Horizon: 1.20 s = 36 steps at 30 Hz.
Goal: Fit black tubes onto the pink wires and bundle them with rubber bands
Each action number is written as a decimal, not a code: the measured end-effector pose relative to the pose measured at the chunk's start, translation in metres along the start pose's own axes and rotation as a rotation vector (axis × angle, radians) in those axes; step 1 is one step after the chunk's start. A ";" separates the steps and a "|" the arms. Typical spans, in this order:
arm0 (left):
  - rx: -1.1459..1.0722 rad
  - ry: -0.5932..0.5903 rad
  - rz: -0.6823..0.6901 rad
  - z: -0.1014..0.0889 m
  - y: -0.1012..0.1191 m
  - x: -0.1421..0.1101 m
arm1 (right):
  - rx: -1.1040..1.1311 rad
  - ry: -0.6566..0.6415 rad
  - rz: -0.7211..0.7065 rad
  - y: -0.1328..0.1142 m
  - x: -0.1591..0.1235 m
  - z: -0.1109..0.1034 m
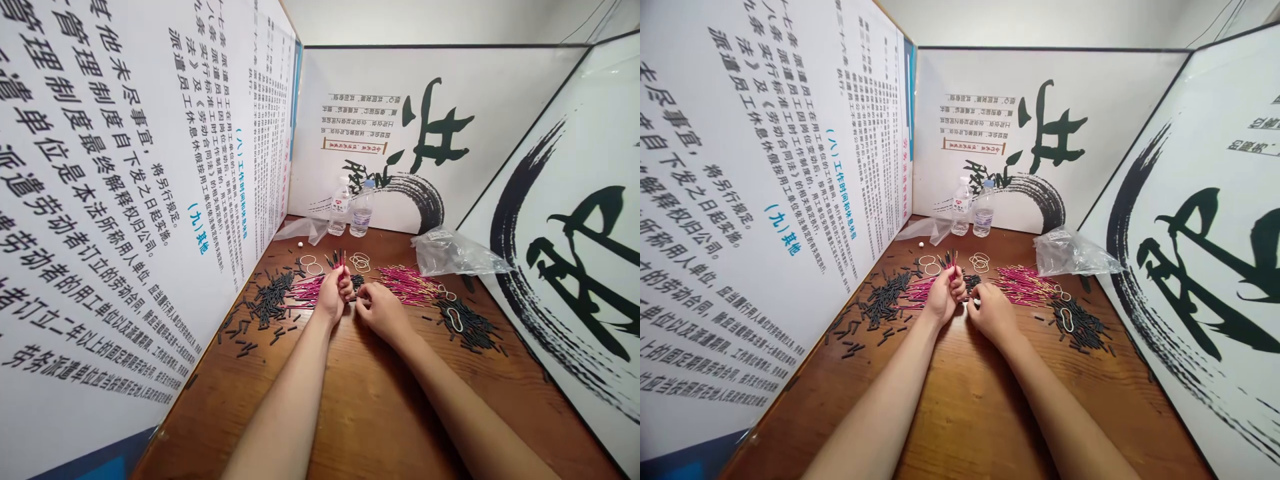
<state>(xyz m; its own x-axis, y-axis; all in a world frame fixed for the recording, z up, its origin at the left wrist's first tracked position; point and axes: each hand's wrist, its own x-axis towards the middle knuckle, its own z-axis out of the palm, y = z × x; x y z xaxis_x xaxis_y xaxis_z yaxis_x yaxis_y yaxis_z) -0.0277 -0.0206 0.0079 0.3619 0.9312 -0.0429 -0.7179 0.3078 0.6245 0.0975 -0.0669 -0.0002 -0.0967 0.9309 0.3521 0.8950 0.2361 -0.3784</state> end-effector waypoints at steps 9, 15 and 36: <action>0.040 -0.035 -0.035 -0.001 -0.001 0.001 | -0.087 -0.101 0.004 0.014 -0.034 -0.011; 0.048 -0.060 -0.049 0.000 -0.001 0.000 | -0.119 -0.023 -0.078 0.064 -0.072 -0.035; 0.064 -0.047 -0.066 -0.003 -0.003 0.000 | -0.489 -0.272 0.582 0.174 -0.069 -0.121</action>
<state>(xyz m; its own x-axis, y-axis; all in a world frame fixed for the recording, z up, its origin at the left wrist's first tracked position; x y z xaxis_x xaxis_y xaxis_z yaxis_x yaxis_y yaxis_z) -0.0268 -0.0207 0.0035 0.4360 0.8986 -0.0499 -0.6526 0.3539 0.6700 0.3126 -0.1239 0.0135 0.3972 0.9172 -0.0304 0.9177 -0.3973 0.0030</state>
